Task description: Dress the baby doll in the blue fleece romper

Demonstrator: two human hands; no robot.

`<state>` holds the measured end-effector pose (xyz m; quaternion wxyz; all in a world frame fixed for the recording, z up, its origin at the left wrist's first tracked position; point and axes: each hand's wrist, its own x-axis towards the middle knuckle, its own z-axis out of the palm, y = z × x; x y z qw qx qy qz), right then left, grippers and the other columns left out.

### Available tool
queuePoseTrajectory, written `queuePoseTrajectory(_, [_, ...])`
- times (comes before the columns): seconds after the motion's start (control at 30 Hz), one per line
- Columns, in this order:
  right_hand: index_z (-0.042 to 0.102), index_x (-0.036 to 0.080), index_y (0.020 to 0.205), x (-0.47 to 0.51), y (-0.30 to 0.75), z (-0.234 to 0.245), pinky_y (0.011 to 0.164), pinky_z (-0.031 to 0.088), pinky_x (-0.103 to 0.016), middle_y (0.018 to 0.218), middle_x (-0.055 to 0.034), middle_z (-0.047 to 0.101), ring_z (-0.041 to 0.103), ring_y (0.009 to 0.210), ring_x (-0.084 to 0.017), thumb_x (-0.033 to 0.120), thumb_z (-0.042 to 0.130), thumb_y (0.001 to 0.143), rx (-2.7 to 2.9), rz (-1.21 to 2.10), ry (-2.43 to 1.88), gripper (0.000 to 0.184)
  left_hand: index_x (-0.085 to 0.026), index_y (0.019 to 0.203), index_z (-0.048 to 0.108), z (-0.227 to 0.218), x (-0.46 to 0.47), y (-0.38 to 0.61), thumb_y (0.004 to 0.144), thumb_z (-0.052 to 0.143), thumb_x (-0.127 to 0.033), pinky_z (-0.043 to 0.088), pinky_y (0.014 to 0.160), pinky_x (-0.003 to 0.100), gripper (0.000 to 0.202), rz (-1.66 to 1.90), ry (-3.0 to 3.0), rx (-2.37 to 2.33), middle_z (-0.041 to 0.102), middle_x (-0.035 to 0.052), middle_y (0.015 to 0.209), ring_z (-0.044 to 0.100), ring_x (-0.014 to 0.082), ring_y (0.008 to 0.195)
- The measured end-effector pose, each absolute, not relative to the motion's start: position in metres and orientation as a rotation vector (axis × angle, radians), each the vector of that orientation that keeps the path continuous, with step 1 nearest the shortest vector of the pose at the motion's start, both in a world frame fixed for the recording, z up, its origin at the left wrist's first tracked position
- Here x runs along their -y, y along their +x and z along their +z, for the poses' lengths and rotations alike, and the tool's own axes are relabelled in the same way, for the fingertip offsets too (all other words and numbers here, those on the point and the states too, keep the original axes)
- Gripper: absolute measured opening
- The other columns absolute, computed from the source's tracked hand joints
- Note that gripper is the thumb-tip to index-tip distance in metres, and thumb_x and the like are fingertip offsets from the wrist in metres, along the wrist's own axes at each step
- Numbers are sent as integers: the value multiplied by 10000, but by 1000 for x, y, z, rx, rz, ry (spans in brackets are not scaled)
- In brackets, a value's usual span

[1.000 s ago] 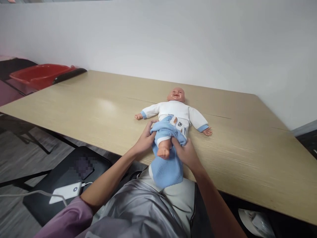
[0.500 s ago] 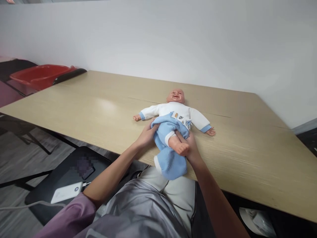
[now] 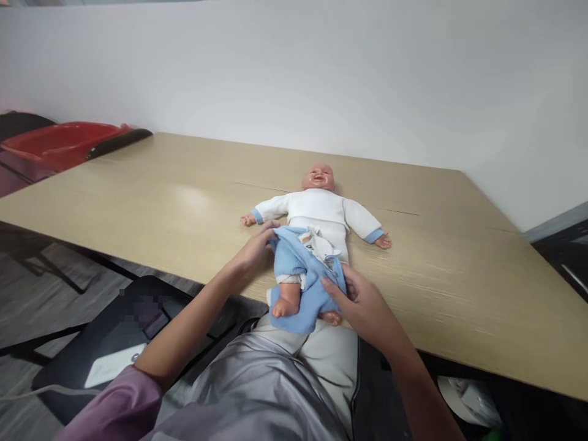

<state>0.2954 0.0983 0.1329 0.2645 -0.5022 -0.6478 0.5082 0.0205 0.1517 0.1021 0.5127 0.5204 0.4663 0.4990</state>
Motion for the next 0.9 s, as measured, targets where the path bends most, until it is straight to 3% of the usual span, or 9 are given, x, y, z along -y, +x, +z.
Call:
queuePoseTrajectory(0.07, [691, 231, 969, -91, 296, 130, 562, 522, -293, 721, 19, 638, 584, 621, -186, 649, 722, 901, 1676, 1404, -1354, 424, -200, 1108, 643, 110, -150, 19, 914, 454, -244, 422, 1159, 435, 274, 1206, 1424, -1170, 674, 91, 1246, 578, 278, 1256])
queuePoseTrajectory(0.17, [681, 239, 978, -89, 291, 124, 475, 460, -281, 643, 39, 563, 489, 528, -161, 693, 739, 865, 1509, 1380, -1293, 471, -207, 1322, 605, 137, -144, 25, 972, 499, -292, 330, 1238, 453, 376, 1199, 1752, -1184, 599, 105, 1434, 488, 292, 1397])
queuePoseTrajectory(0.27, [706, 259, 1130, -96, 286, 119, 594, 551, -301, 789, 1, 685, 618, 675, -205, 720, 727, 863, 1416, 1266, -1227, 533, -265, 1448, 539, 171, -142, 42, 958, 689, -458, 365, 1209, 413, 548, 965, 2074, -946, 564, 95, 1530, 490, 299, 1429])
queuePoseTrajectory(0.4, [712, 256, 1215, -103, 291, 122, 872, 596, -331, 1168, -44, 764, 694, 1056, -260, 701, 666, 925, 1434, 1212, -1204, 533, -214, 1294, 630, 192, -160, 72, 780, 883, -516, 502, 934, 369, 648, 391, 2232, -722, 723, 82, 1194, 670, 302, 1108])
queuePoseTrajectory(0.53, [741, 221, 1175, -95, 311, 138, 791, 593, -331, 1088, -36, 787, 709, 956, -264, 657, 669, 937, 1616, 1233, -1338, 502, -186, 1033, 677, 184, -183, 82, 821, 842, -472, 479, 817, 314, 392, 337, 2213, -606, 693, 15, 930, 656, 226, 911])
queuePoseTrajectory(0.63, [775, 215, 1048, -86, 325, 152, 737, 581, -330, 969, -19, 791, 701, 873, -266, 607, 727, 904, 1921, 1264, -1377, 420, -185, 989, 670, 175, -188, 77, 894, 753, -432, 492, 880, 317, 278, 413, 2157, -516, 698, 26, 973, 653, 220, 962])
queuePoseTrajectory(0.77, [769, 215, 979, -81, 330, 159, 854, 591, -369, 976, -39, 796, 707, 935, -286, 587, 679, 948, 2065, 1224, -1339, 383, -190, 1243, 628, 167, -182, 77, 955, 657, -439, 476, 1061, 359, 382, 495, 2054, -564, 689, 101, 1301, 625, 266, 1239])
queuePoseTrajectory(0.83, [760, 212, 1087, -82, 328, 156, 904, 604, -398, 1029, -61, 801, 718, 994, -305, 643, 646, 955, 1895, 1251, -1405, 465, -198, 1346, 587, 167, -178, 80, 965, 640, -468, 428, 1146, 365, 469, 535, 1999, -645, 637, 113, 1441, 562, 285, 1375])
queuePoseTrajectory(0.9, [718, 230, 1272, -85, 325, 151, 973, 605, -416, 1166, -78, 796, 719, 1109, -324, 703, 630, 942, 1672, 1276, -1448, 584, -195, 1331, 600, 168, -177, 80, 958, 649, -510, 420, 1157, 365, 490, 546, 1962, -684, 647, 108, 1429, 559, 298, 1385])
